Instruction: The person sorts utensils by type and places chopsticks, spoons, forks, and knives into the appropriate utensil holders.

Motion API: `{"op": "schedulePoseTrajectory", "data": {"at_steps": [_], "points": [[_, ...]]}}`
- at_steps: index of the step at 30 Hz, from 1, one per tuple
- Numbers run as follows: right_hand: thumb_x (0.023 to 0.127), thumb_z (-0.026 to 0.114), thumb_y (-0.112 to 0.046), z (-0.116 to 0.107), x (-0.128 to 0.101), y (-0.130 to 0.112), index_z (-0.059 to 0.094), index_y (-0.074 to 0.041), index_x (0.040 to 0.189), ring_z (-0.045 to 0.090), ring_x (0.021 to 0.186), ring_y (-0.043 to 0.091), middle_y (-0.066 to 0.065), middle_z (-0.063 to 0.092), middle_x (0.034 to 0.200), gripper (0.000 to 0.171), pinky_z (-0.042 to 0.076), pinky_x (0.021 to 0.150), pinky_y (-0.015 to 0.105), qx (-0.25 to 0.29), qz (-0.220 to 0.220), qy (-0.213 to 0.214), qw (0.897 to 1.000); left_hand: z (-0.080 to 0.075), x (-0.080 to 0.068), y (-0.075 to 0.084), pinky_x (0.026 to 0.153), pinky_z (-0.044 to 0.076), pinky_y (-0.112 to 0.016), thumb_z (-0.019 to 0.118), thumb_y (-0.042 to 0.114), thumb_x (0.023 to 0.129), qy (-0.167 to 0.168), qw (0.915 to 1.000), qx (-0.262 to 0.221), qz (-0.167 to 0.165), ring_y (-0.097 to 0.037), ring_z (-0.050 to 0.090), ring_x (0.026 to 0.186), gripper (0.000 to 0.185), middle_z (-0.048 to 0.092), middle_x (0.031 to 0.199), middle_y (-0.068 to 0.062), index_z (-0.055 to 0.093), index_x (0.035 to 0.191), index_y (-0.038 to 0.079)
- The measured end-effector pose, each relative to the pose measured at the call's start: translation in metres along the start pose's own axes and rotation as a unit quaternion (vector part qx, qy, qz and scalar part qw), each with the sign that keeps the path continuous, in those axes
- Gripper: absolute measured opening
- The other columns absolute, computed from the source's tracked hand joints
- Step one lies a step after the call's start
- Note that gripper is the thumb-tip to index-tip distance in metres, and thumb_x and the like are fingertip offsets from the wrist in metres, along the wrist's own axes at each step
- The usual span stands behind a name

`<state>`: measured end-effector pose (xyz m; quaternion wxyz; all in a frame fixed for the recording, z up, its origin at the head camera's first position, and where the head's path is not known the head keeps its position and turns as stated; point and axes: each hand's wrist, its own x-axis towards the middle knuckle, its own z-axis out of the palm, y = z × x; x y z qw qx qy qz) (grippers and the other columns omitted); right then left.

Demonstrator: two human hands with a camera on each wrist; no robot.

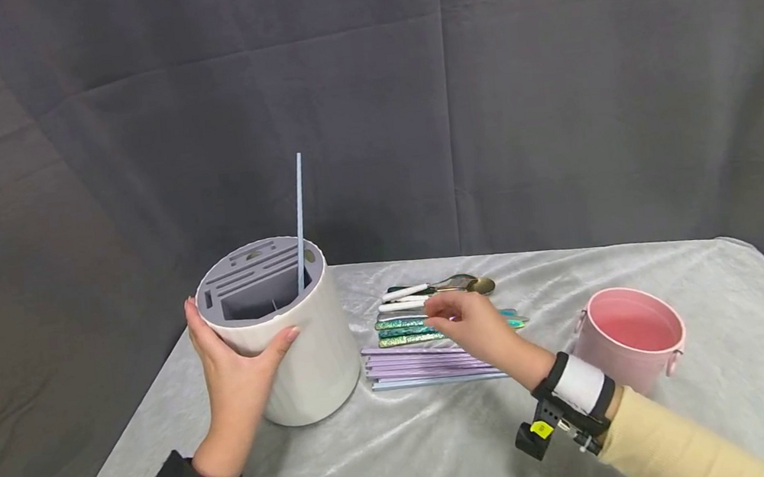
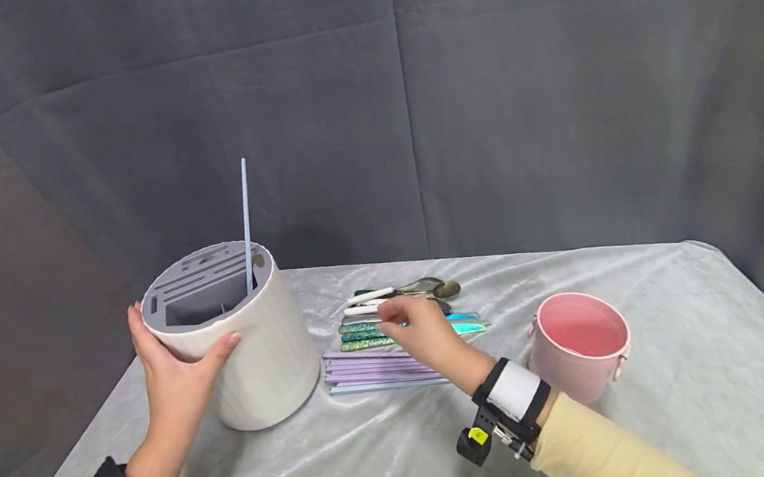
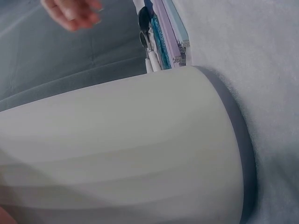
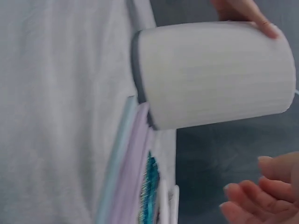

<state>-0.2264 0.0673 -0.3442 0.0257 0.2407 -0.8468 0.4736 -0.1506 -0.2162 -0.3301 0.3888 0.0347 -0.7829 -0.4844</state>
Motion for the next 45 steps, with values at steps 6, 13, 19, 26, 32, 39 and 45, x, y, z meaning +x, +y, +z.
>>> {"op": "schedulePoseTrajectory", "data": {"at_steps": [6, 13, 19, 26, 32, 39, 45], "points": [[0.088, 0.068, -0.003, 0.008, -0.002, 0.017, 0.068, 0.006, 0.104, 0.064, 0.089, 0.026, 0.01, 0.069, 0.093, 0.019, 0.051, 0.074, 0.036, -0.057, 0.019, -0.046, 0.997, -0.001, 0.0, 0.0, 0.114, 0.015, -0.048, 0.087, 0.017, 0.07, -0.004, 1.0, 0.001, -0.001, -0.028, 0.015, 0.143, 0.12, 0.01, 0.158, -0.019, 0.003, 0.153, 0.001], [0.086, 0.069, -0.001, 0.012, -0.003, 0.027, 0.07, 0.007, 0.099, 0.063, 0.082, 0.021, 0.008, 0.068, 0.087, 0.015, 0.051, 0.072, 0.032, -0.106, 0.004, -0.076, 0.991, 0.0, 0.0, 0.0, 0.115, 0.015, -0.048, 0.087, 0.016, 0.07, -0.005, 1.0, -0.001, -0.001, -0.029, 0.014, 0.143, 0.12, 0.01, 0.157, -0.021, 0.003, 0.153, 0.0], [0.082, 0.072, 0.001, 0.017, -0.011, 0.031, 0.071, 0.004, 0.088, 0.056, 0.071, 0.011, 0.003, 0.064, 0.077, 0.006, 0.048, 0.064, 0.024, -0.155, -0.085, -0.118, 0.977, 0.0, 0.0, 0.0, 0.115, 0.014, -0.047, 0.088, 0.021, 0.07, -0.004, 1.0, -0.003, 0.002, -0.028, 0.014, 0.143, 0.121, 0.009, 0.158, -0.02, 0.003, 0.153, 0.0], [0.08, 0.071, 0.003, 0.025, -0.018, 0.034, 0.069, 0.001, 0.081, 0.058, 0.071, 0.016, 0.003, 0.06, 0.077, 0.003, 0.05, 0.066, 0.029, -0.226, -0.123, -0.121, 0.959, -0.001, 0.001, 0.0, 0.115, 0.014, -0.049, 0.087, 0.019, 0.07, -0.007, 1.0, -0.005, 0.001, -0.028, 0.013, 0.143, 0.121, 0.009, 0.158, -0.019, 0.002, 0.153, 0.001], [0.077, 0.071, 0.006, 0.029, -0.02, 0.037, 0.067, -0.002, 0.075, 0.06, 0.071, 0.02, 0.004, 0.059, 0.075, 0.01, 0.052, 0.067, 0.03, -0.278, -0.182, -0.094, 0.938, -0.001, 0.001, -0.001, 0.115, 0.015, -0.048, 0.088, 0.024, 0.07, -0.002, 1.0, -0.004, 0.005, -0.029, 0.014, 0.143, 0.121, 0.01, 0.157, -0.02, 0.003, 0.153, 0.0], [0.074, 0.072, 0.008, 0.032, -0.02, 0.042, 0.065, -0.004, 0.071, 0.059, 0.068, 0.02, 0.003, 0.055, 0.072, 0.014, 0.05, 0.064, 0.029, -0.301, -0.217, -0.083, 0.925, -0.001, 0.0, -0.001, 0.115, 0.015, -0.047, 0.088, 0.028, 0.07, 0.0, 1.0, -0.003, 0.009, -0.029, 0.014, 0.143, 0.122, 0.01, 0.157, -0.02, 0.004, 0.153, 0.0], [0.072, 0.072, 0.009, 0.033, -0.021, 0.044, 0.065, -0.005, 0.071, 0.059, 0.07, 0.02, 0.003, 0.055, 0.073, 0.015, 0.051, 0.066, 0.03, -0.311, -0.225, -0.08, 0.92, -0.001, 0.0, -0.001, 0.115, 0.015, -0.047, 0.088, 0.027, 0.07, -0.002, 1.0, -0.003, 0.004, -0.028, 0.015, 0.143, 0.122, 0.01, 0.157, -0.019, 0.004, 0.153, 0.001]]}}
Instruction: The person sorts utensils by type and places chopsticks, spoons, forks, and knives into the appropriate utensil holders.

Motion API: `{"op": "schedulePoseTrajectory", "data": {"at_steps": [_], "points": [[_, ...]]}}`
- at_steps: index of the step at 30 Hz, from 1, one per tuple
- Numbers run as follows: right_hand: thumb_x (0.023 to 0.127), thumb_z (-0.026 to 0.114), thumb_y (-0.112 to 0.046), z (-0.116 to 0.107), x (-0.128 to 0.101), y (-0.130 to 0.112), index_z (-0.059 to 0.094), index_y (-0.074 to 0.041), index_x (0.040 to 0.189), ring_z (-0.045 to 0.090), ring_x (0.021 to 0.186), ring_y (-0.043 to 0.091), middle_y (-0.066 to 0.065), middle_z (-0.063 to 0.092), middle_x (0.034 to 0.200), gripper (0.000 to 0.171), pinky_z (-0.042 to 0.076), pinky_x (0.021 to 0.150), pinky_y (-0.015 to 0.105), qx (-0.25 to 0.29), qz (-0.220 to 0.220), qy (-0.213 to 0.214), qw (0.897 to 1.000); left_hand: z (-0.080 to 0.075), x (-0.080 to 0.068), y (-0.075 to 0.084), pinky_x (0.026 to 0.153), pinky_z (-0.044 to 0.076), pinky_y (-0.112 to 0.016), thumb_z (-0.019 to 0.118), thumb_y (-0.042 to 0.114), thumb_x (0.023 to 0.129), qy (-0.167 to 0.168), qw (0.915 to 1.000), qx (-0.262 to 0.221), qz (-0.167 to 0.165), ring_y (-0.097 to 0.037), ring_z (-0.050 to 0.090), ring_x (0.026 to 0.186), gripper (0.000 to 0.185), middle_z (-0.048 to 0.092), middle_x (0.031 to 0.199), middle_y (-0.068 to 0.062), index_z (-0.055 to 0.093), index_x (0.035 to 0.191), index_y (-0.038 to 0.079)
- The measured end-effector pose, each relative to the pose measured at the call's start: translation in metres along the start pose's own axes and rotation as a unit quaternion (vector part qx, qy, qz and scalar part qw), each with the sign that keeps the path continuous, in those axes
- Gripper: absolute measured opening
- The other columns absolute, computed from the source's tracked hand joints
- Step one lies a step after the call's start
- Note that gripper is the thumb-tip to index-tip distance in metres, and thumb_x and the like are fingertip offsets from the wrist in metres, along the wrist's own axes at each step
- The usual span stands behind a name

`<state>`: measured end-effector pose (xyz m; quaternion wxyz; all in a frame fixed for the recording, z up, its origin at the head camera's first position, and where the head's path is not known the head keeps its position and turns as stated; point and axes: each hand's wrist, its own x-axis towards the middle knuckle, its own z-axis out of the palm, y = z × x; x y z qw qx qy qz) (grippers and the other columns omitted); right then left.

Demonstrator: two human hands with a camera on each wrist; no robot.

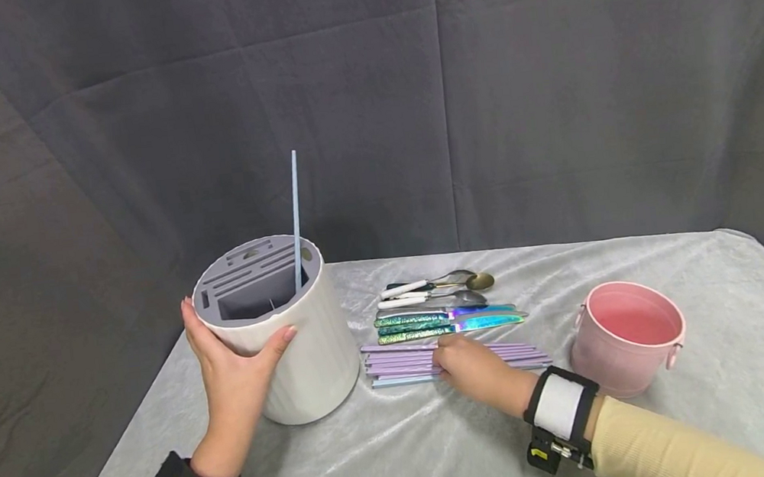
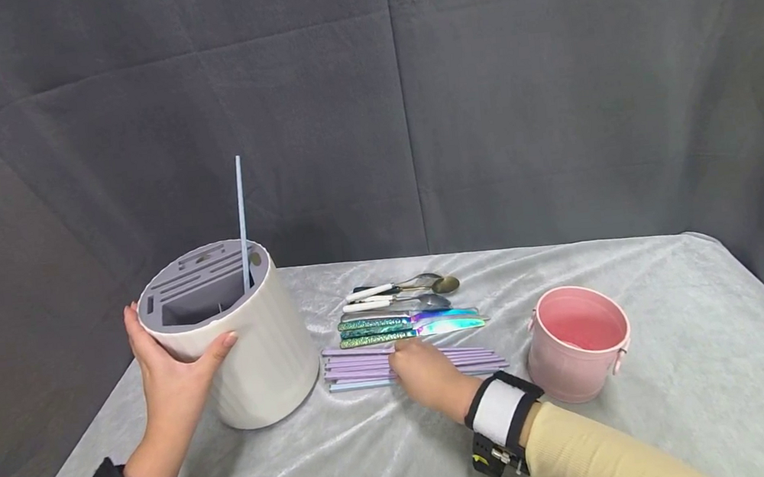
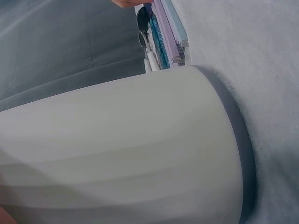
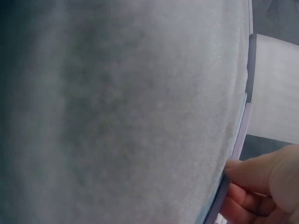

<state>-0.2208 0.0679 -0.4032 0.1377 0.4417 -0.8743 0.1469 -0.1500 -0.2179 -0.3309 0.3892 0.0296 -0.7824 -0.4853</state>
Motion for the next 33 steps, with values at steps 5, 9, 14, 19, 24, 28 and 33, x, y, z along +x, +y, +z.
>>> {"op": "schedulePoseTrajectory", "data": {"at_steps": [5, 9, 14, 19, 24, 28, 33], "points": [[0.071, 0.073, 0.007, 0.001, 0.0, 0.0, 0.066, -0.006, 0.071, 0.059, 0.072, 0.021, 0.002, 0.057, 0.074, 0.015, 0.051, 0.069, 0.032, -0.014, -0.003, -0.001, 1.0, 0.0, 0.0, 0.0, 0.114, 0.016, -0.047, 0.089, 0.027, 0.069, 0.001, 1.0, 0.0, 0.001, -0.028, 0.016, 0.142, 0.122, 0.011, 0.157, -0.019, 0.003, 0.153, 0.001], [0.072, 0.071, 0.007, 0.002, 0.0, 0.0, 0.064, -0.008, 0.068, 0.058, 0.071, 0.02, 0.001, 0.057, 0.072, 0.017, 0.05, 0.067, 0.033, -0.017, -0.01, 0.005, 1.0, 0.0, -0.001, -0.001, 0.114, 0.016, -0.047, 0.088, 0.025, 0.069, 0.002, 1.0, 0.001, -0.002, -0.028, 0.016, 0.142, 0.122, 0.011, 0.158, -0.018, 0.003, 0.153, 0.002], [0.071, 0.069, 0.008, 0.002, -0.001, 0.001, 0.062, -0.01, 0.065, 0.053, 0.068, 0.017, -0.002, 0.05, 0.068, 0.021, 0.047, 0.065, 0.032, -0.029, -0.017, 0.006, 0.999, 0.0, -0.002, -0.002, 0.114, 0.016, -0.046, 0.089, 0.026, 0.069, 0.004, 1.0, 0.003, 0.002, -0.028, 0.016, 0.142, 0.122, 0.011, 0.157, -0.019, 0.004, 0.153, 0.001], [0.074, 0.069, 0.005, -0.003, -0.002, 0.002, 0.064, -0.011, 0.069, 0.052, 0.071, 0.017, -0.003, 0.05, 0.07, 0.018, 0.045, 0.065, 0.031, -0.048, -0.026, -0.01, 0.998, 0.0, -0.001, -0.001, 0.115, 0.016, -0.046, 0.089, 0.026, 0.069, 0.005, 1.0, 0.002, 0.001, -0.028, 0.016, 0.142, 0.122, 0.011, 0.157, -0.019, 0.004, 0.153, 0.001], [0.078, 0.072, -0.002, -0.007, -0.003, 0.001, 0.066, -0.013, 0.073, 0.051, 0.075, 0.017, -0.003, 0.051, 0.074, 0.013, 0.046, 0.066, 0.032, -0.076, -0.043, -0.032, 0.996, 0.0, -0.001, 0.0, 0.115, 0.016, -0.046, 0.088, 0.026, 0.069, 0.005, 1.0, 0.002, 0.002, -0.028, 0.016, 0.143, 0.122, 0.011, 0.157, -0.019, 0.004, 0.153, 0.0], [0.078, 0.072, -0.004, -0.008, -0.003, 0.001, 0.067, -0.014, 0.077, 0.053, 0.079, 0.017, -0.002, 0.053, 0.078, 0.012, 0.049, 0.072, 0.037, -0.111, -0.07, -0.048, 0.99, 0.0, -0.001, 0.0, 0.115, 0.016, -0.045, 0.089, 0.027, 0.069, 0.006, 1.0, 0.003, 0.003, -0.028, 0.016, 0.142, 0.122, 0.012, 0.157, -0.019, 0.004, 0.153, 0.0], [0.077, 0.074, -0.009, -0.008, -0.003, 0.002, 0.068, -0.018, 0.08, 0.053, 0.084, 0.016, -0.004, 0.055, 0.082, 0.011, 0.046, 0.074, 0.032, -0.164, -0.139, -0.058, 0.975, 0.0, -0.001, -0.001, 0.115, 0.015, -0.045, 0.089, 0.029, 0.069, 0.006, 1.0, 0.003, 0.003, -0.028, 0.016, 0.143, 0.123, 0.012, 0.157, -0.019, 0.004, 0.153, 0.0]]}}
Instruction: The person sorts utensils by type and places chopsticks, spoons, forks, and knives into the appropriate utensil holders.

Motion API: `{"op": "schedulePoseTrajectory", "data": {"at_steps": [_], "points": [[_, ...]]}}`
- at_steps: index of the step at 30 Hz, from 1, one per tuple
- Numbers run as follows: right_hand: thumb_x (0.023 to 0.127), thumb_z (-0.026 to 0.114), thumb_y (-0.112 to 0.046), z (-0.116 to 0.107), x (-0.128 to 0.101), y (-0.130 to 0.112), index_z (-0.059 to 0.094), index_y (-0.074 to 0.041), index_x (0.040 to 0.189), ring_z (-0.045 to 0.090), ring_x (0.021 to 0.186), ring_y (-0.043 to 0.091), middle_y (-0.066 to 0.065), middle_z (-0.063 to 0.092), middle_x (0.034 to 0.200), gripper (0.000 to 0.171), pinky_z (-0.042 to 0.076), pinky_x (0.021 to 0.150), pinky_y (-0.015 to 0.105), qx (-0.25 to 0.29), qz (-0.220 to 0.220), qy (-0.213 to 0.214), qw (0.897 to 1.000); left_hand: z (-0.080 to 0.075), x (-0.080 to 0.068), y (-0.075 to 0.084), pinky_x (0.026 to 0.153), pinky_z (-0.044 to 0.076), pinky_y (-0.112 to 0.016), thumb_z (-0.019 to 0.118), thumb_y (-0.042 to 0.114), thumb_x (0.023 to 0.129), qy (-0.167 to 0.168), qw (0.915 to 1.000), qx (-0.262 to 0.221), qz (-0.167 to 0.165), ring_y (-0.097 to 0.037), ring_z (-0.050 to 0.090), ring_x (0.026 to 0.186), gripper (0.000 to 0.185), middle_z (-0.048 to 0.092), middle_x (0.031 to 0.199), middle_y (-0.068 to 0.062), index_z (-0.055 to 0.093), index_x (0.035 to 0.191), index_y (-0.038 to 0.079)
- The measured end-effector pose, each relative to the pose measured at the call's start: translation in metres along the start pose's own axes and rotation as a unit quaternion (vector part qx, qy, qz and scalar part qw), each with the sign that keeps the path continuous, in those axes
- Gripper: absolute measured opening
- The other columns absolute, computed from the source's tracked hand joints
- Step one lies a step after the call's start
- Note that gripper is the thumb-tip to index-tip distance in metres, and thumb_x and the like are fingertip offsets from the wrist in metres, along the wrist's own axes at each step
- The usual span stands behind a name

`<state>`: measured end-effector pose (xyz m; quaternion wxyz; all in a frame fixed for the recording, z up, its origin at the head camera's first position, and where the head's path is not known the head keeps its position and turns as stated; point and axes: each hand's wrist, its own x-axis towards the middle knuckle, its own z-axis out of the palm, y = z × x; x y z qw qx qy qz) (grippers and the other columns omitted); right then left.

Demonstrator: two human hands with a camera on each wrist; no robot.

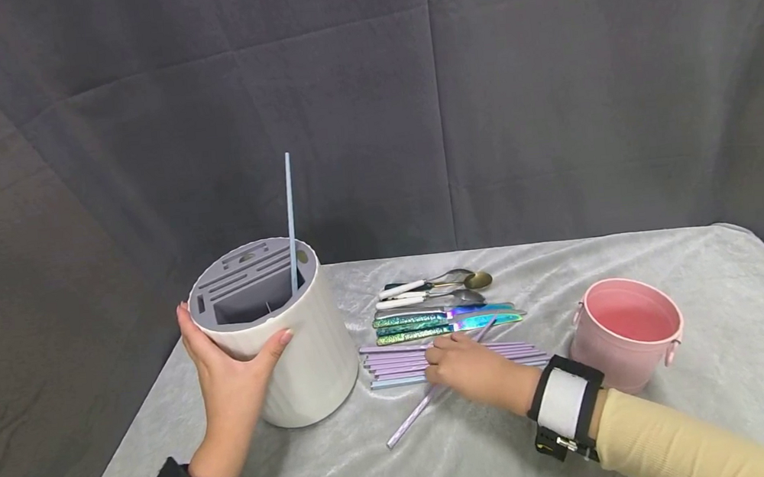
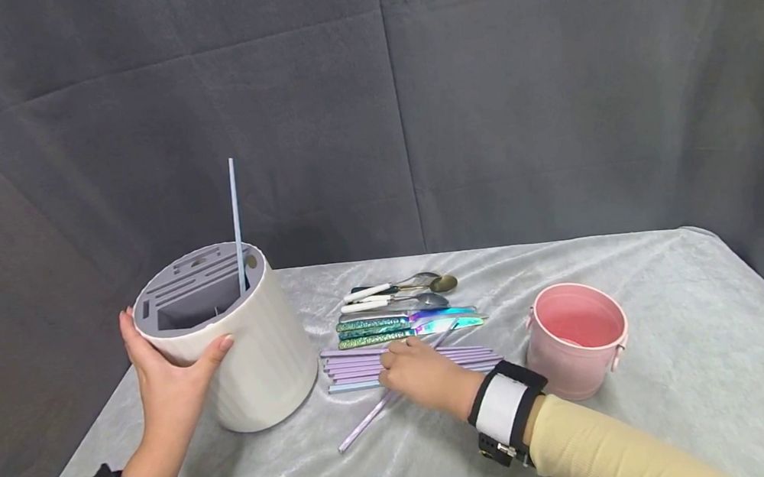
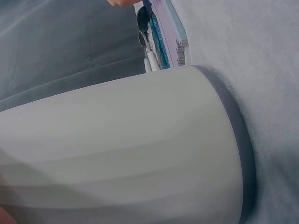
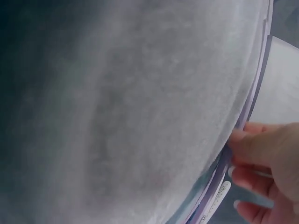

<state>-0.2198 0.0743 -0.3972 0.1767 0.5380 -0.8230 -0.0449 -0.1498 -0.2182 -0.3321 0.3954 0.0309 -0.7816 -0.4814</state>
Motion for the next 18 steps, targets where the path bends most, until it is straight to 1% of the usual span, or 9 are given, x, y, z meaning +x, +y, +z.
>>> {"op": "schedulePoseTrajectory", "data": {"at_steps": [2, 4, 6, 8, 10, 12, 14, 15, 18], "points": [[0.078, 0.073, -0.013, -0.001, 0.0, -0.001, 0.069, -0.019, 0.08, 0.052, 0.084, 0.014, -0.005, 0.054, 0.081, 0.008, 0.044, 0.074, 0.03, -0.009, -0.02, 0.001, 1.0, 0.0, 0.0, 0.0, 0.115, 0.015, -0.045, 0.089, 0.03, 0.069, 0.0, 1.0, -0.001, 0.001, -0.028, 0.016, 0.142, 0.123, 0.012, 0.157, -0.019, 0.004, 0.153, 0.0], [0.078, 0.072, -0.014, -0.001, -0.001, -0.002, 0.068, -0.019, 0.08, 0.051, 0.082, 0.014, -0.006, 0.052, 0.081, 0.006, 0.043, 0.073, 0.029, -0.01, -0.03, 0.002, 1.0, 0.0, 0.0, -0.001, 0.115, 0.015, -0.045, 0.089, 0.033, 0.069, 0.0, 1.0, -0.003, 0.003, -0.028, 0.016, 0.142, 0.124, 0.012, 0.157, -0.019, 0.004, 0.153, 0.0], [0.079, 0.072, -0.015, -0.002, -0.002, -0.003, 0.069, -0.018, 0.082, 0.051, 0.083, 0.014, -0.005, 0.052, 0.081, 0.005, 0.045, 0.075, 0.03, -0.002, -0.027, 0.002, 1.0, 0.0, 0.0, -0.001, 0.115, 0.015, -0.045, 0.088, 0.036, 0.069, 0.001, 1.0, -0.004, 0.005, -0.028, 0.016, 0.142, 0.124, 0.012, 0.157, -0.019, 0.004, 0.153, 0.0], [0.079, 0.072, -0.011, -0.004, -0.003, -0.004, 0.068, -0.016, 0.083, 0.052, 0.081, 0.014, -0.004, 0.051, 0.081, 0.007, 0.047, 0.075, 0.031, 0.016, -0.012, 0.007, 1.0, 0.001, 0.0, -0.002, 0.115, 0.015, -0.045, 0.087, 0.043, 0.068, 0.003, 0.9999, -0.005, 0.009, -0.028, 0.016, 0.142, 0.126, 0.012, 0.157, -0.02, 0.005, 0.153, -0.001], [0.08, 0.072, -0.006, -0.005, -0.003, -0.005, 0.066, -0.012, 0.083, 0.052, 0.078, 0.015, -0.002, 0.05, 0.079, 0.01, 0.048, 0.073, 0.031, 0.052, 0.018, 0.016, 0.998, 0.001, 0.0, -0.003, 0.115, 0.015, -0.044, 0.085, 0.05, 0.068, 0.005, 0.9999, -0.003, 0.015, -0.029, 0.016, 0.143, 0.128, 0.013, 0.157, -0.021, 0.005, 0.152, -0.002], [0.081, 0.071, -0.002, -0.006, -0.003, -0.008, 0.062, -0.009, 0.081, 0.054, 0.072, 0.017, -0.001, 0.05, 0.075, 0.012, 0.048, 0.068, 0.031, 0.096, 0.063, 0.028, 0.993, 0.002, 0.0, -0.003, 0.115, 0.015, -0.044, 0.083, 0.055, 0.067, 0.008, 0.9998, -0.003, 0.02, -0.029, 0.017, 0.142, 0.129, 0.013, 0.156, -0.022, 0.006, 0.152, -0.003], [0.082, 0.069, -0.001, -0.007, -0.001, -0.012, 0.058, -0.007, 0.077, 0.055, 0.064, 0.019, 0.0, 0.05, 0.069, 0.014, 0.048, 0.06, 0.033, 0.134, 0.118, 0.038, 0.983, 0.002, 0.0, -0.003, 0.115, 0.015, -0.044, 0.083, 0.056, 0.067, 0.009, 0.9997, -0.004, 0.023, -0.03, 0.017, 0.142, 0.129, 0.013, 0.156, -0.023, 0.006, 0.152, -0.003], [0.084, 0.069, -0.003, -0.007, 0.0, -0.014, 0.055, -0.007, 0.074, 0.056, 0.062, 0.02, 0.0, 0.051, 0.066, 0.017, 0.048, 0.058, 0.034, 0.145, 0.145, 0.038, 0.978, 0.002, 0.0, -0.003, 0.115, 0.016, -0.043, 0.083, 0.056, 0.067, 0.01, 0.9997, -0.004, 0.024, -0.03, 0.017, 0.142, 0.129, 0.013, 0.155, -0.023, 0.006, 0.151, -0.004], [0.088, 0.068, -0.012, -0.007, 0.005, -0.022, 0.053, -0.006, 0.07, 0.059, 0.057, 0.024, 0.003, 0.052, 0.06, 0.024, 0.049, 0.053, 0.039, 0.158, 0.226, 0.021, 0.961, 0.002, 0.0, -0.003, 0.115, 0.016, -0.042, 0.084, 0.053, 0.067, 0.01, 0.9997, -0.007, 0.022, -0.029, 0.017, 0.142, 0.128, 0.014, 0.156, -0.023, 0.006, 0.152, -0.003]]}}
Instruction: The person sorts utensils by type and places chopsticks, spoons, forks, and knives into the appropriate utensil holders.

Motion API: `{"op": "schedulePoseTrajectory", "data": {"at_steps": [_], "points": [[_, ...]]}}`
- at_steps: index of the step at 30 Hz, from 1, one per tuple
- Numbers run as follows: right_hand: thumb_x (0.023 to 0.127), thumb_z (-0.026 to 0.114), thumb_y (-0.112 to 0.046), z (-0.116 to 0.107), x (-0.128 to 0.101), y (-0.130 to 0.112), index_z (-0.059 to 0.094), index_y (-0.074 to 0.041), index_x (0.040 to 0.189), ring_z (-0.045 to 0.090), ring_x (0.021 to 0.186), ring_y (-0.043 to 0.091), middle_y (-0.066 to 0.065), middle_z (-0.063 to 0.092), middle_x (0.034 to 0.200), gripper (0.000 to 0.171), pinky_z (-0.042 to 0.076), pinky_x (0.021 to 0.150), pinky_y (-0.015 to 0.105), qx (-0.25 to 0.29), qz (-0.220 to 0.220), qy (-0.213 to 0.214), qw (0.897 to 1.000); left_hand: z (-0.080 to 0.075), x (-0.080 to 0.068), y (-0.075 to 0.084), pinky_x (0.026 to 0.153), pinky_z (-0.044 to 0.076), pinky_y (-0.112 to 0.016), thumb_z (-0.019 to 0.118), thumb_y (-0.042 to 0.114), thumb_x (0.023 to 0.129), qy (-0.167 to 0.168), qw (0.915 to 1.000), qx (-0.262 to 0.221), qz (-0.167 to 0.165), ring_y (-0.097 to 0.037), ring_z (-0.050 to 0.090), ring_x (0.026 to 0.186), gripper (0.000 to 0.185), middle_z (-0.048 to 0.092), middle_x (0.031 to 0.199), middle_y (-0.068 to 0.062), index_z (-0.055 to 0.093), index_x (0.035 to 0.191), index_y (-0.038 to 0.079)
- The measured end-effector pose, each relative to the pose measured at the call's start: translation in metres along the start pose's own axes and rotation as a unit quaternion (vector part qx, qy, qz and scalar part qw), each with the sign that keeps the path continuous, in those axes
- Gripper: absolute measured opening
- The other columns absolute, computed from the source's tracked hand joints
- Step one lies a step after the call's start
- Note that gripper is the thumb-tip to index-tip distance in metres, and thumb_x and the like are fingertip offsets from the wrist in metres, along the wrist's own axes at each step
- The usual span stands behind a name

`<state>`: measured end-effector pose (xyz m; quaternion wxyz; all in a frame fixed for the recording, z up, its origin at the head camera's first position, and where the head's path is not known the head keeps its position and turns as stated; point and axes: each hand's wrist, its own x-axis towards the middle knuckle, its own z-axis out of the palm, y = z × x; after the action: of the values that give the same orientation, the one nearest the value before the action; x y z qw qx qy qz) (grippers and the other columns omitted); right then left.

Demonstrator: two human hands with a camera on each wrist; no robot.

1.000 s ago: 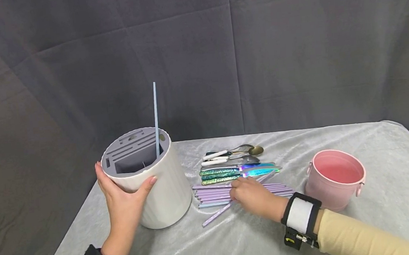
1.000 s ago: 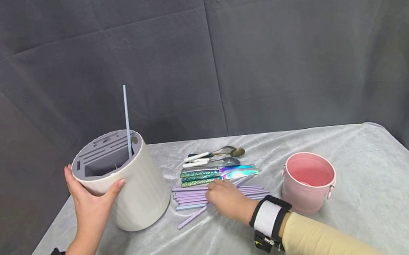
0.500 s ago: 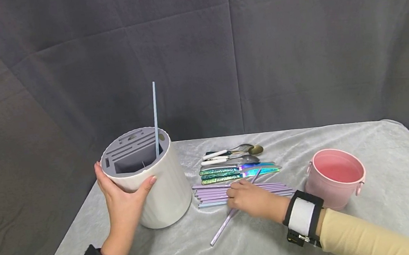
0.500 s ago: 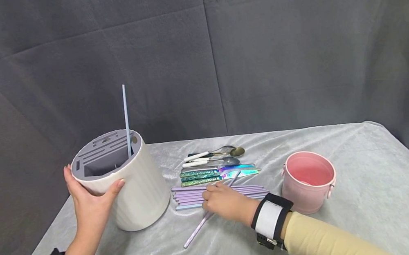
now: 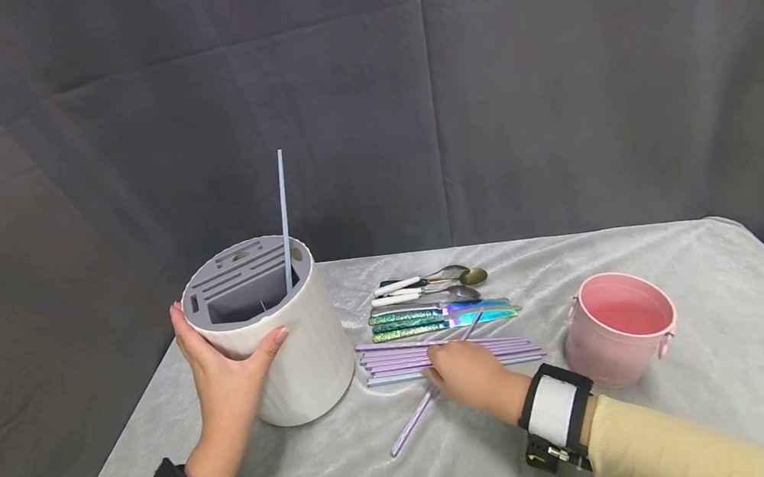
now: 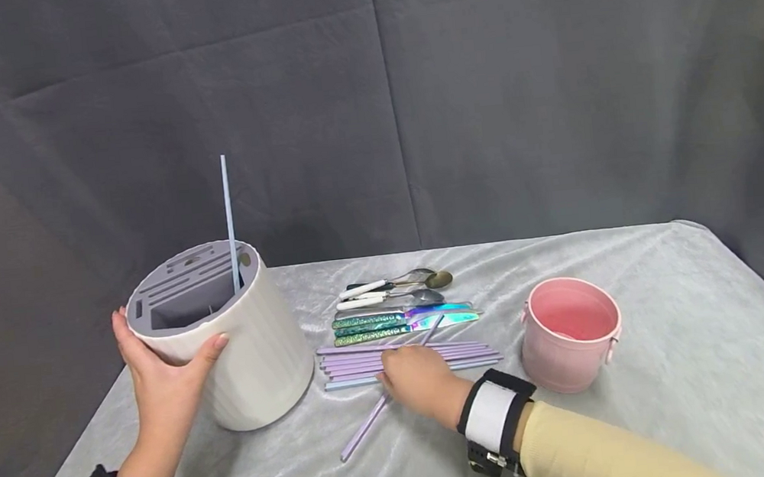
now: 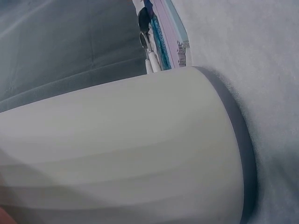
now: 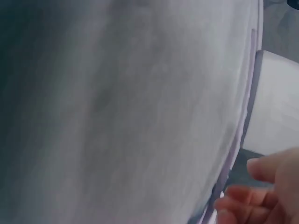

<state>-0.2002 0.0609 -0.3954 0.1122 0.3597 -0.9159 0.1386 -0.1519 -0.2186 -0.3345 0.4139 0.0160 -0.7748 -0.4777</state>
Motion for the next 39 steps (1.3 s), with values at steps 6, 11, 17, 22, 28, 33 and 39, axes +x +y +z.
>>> {"op": "schedulePoseTrajectory", "data": {"at_steps": [6, 11, 17, 22, 28, 33, 39], "points": [[0.089, 0.068, -0.028, 0.007, 0.004, -0.015, 0.05, -0.011, 0.057, 0.061, 0.056, 0.025, 0.005, 0.056, 0.057, 0.04, 0.05, 0.049, 0.04, -0.045, 0.117, -0.031, 0.992, -0.001, 0.0, 0.002, 0.115, 0.016, -0.042, 0.087, 0.042, 0.068, -0.003, 1.0, -0.001, -0.008, -0.028, 0.017, 0.142, 0.125, 0.013, 0.156, -0.021, 0.006, 0.152, -0.002], [0.089, 0.068, -0.032, 0.007, 0.005, -0.02, 0.05, -0.012, 0.054, 0.059, 0.054, 0.022, 0.004, 0.056, 0.056, 0.044, 0.048, 0.045, 0.038, -0.073, 0.174, -0.049, 0.981, -0.001, 0.001, 0.003, 0.115, 0.015, -0.043, 0.088, 0.038, 0.068, -0.007, 0.9999, -0.001, -0.008, -0.029, 0.016, 0.142, 0.124, 0.013, 0.156, -0.023, 0.006, 0.152, -0.003], [0.09, 0.067, -0.031, 0.001, 0.004, -0.018, 0.055, -0.01, 0.059, 0.057, 0.055, 0.02, 0.006, 0.056, 0.059, 0.04, 0.047, 0.046, 0.038, -0.04, 0.224, -0.092, 0.969, 0.0, 0.001, 0.004, 0.115, 0.015, -0.043, 0.088, 0.034, 0.069, -0.009, 0.9999, -0.003, -0.011, -0.029, 0.016, 0.142, 0.123, 0.013, 0.156, -0.023, 0.005, 0.152, -0.002], [0.089, 0.065, -0.022, 0.0, -0.001, -0.011, 0.053, -0.01, 0.06, 0.05, 0.048, 0.015, 0.002, 0.052, 0.054, 0.033, 0.044, 0.046, 0.031, 0.076, 0.256, -0.113, 0.957, -0.001, 0.001, 0.005, 0.115, 0.015, -0.042, 0.089, 0.027, 0.069, -0.008, 0.9998, -0.001, -0.016, -0.028, 0.016, 0.142, 0.122, 0.012, 0.156, -0.022, 0.005, 0.152, -0.002], [0.085, 0.058, -0.005, -0.003, -0.004, -0.004, 0.055, -0.005, 0.062, 0.047, 0.033, 0.01, 0.002, 0.052, 0.042, 0.023, 0.041, 0.035, 0.025, 0.279, 0.313, -0.101, 0.902, -0.003, 0.001, 0.004, 0.115, 0.015, -0.043, 0.088, 0.021, 0.069, -0.006, 0.9997, 0.0, -0.022, -0.029, 0.017, 0.142, 0.12, 0.012, 0.156, -0.021, 0.005, 0.153, -0.001], [0.088, 0.055, -0.002, -0.014, -0.003, -0.003, 0.056, -0.001, 0.069, 0.057, 0.043, 0.015, 0.008, 0.061, 0.055, 0.019, 0.048, 0.042, 0.027, 0.372, 0.33, -0.095, 0.862, -0.004, 0.001, 0.004, 0.115, 0.014, -0.044, 0.088, 0.02, 0.069, -0.008, 0.9997, 0.0, -0.021, -0.029, 0.015, 0.143, 0.12, 0.011, 0.157, -0.021, 0.004, 0.152, -0.002], [0.094, 0.048, 0.004, -0.034, 0.003, -0.002, 0.051, 0.009, 0.105, 0.067, 0.059, 0.023, 0.014, 0.065, 0.07, 0.012, 0.054, 0.053, 0.033, 0.52, 0.303, -0.037, 0.798, -0.001, 0.001, 0.004, 0.114, 0.015, -0.047, 0.088, 0.023, 0.069, -0.012, 0.9997, 0.001, -0.021, -0.029, 0.015, 0.143, 0.121, 0.01, 0.157, -0.02, 0.004, 0.153, -0.001]]}}
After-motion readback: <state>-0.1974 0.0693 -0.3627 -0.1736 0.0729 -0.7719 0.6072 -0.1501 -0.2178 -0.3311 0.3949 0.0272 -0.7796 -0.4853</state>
